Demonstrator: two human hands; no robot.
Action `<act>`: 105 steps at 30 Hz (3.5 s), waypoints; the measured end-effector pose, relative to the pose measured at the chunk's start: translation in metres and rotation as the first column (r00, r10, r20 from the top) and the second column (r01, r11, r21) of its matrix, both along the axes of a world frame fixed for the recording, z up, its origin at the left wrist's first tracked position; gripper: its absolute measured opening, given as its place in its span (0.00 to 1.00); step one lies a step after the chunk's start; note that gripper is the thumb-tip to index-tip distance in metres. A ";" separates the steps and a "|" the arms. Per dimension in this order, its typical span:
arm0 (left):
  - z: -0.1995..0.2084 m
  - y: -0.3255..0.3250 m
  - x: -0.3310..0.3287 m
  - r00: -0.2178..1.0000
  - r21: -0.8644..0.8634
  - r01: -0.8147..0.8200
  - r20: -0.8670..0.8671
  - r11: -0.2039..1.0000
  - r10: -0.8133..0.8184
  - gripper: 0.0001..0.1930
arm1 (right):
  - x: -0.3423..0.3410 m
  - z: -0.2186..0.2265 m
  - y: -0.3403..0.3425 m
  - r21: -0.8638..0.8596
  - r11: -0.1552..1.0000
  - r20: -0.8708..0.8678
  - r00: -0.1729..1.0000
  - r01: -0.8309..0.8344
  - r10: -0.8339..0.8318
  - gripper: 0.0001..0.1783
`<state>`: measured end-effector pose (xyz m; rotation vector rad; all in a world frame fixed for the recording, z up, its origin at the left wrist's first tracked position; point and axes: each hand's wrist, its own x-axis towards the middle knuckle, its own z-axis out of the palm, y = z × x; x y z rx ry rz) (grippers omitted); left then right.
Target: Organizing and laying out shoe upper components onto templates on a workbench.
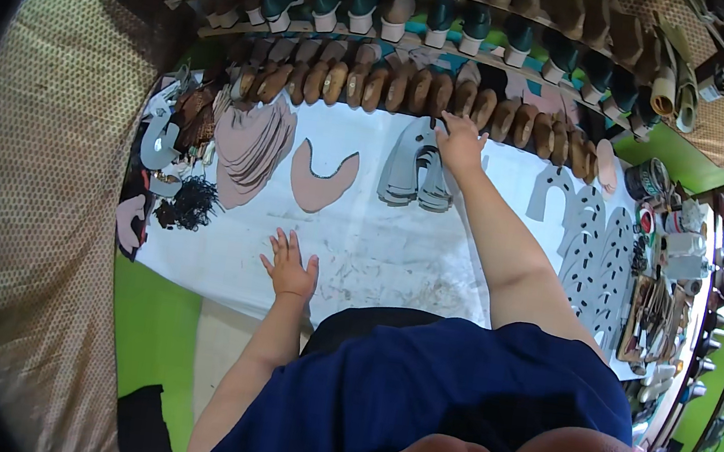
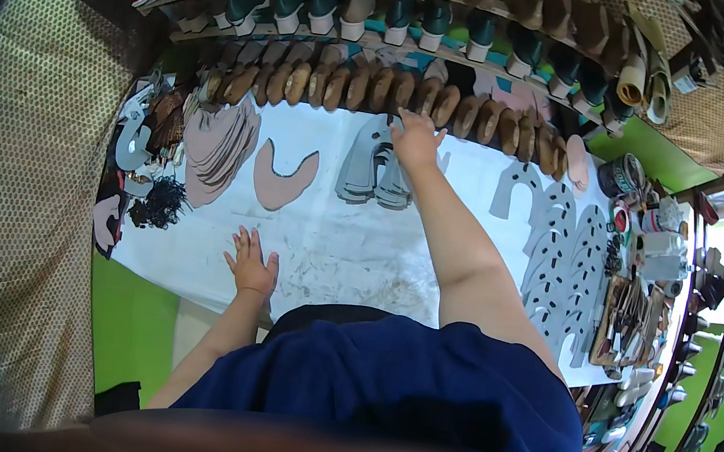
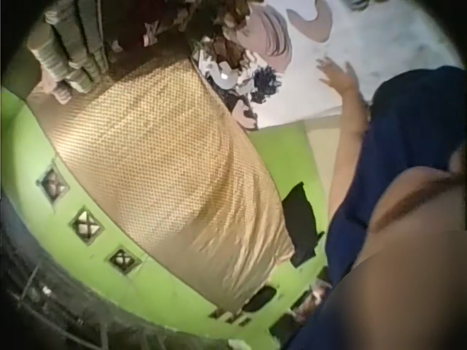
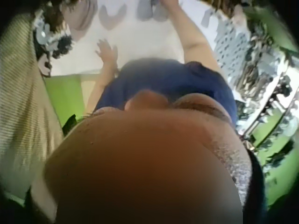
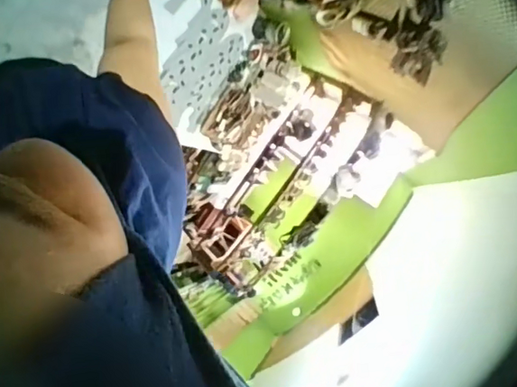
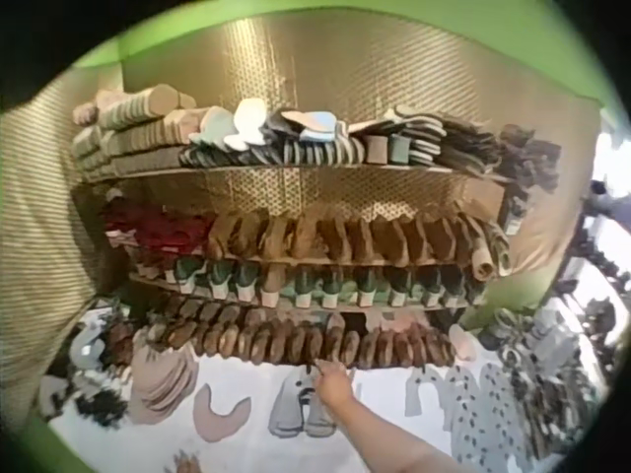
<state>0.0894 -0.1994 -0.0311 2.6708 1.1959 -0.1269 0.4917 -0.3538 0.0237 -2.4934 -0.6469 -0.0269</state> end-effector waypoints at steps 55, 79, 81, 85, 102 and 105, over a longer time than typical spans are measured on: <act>0.001 -0.004 0.006 0.995 0.073 0.072 -0.076 0.995 -0.066 0.40 | 0.003 0.065 -0.304 -0.059 0.994 -0.380 0.923 -0.087 0.058 0.07; 0.003 -0.004 0.006 0.996 0.080 0.075 -0.048 0.994 -0.072 0.39 | -0.033 0.130 -0.338 0.137 0.990 -0.382 0.922 -0.009 0.061 0.08; 0.001 -0.002 0.005 0.997 0.090 0.074 -0.039 0.993 -0.071 0.39 | -0.030 0.132 -0.346 0.186 0.982 -0.461 0.884 0.011 0.078 0.08; 0.002 -0.003 0.005 0.997 0.076 0.072 -0.036 0.995 -0.069 0.39 | 0.008 0.107 -0.342 0.017 0.999 -0.557 0.830 0.047 -0.029 0.08; -0.001 0.002 0.005 0.998 0.030 0.056 -0.044 0.998 -0.055 0.41 | 0.117 -0.058 -0.302 -0.075 0.979 -0.252 0.947 0.187 -0.200 0.07; -0.004 0.003 0.003 0.998 0.046 0.065 -0.020 0.997 -0.064 0.41 | 0.100 -0.064 -0.294 -0.198 0.944 0.137 0.961 0.264 -0.240 0.07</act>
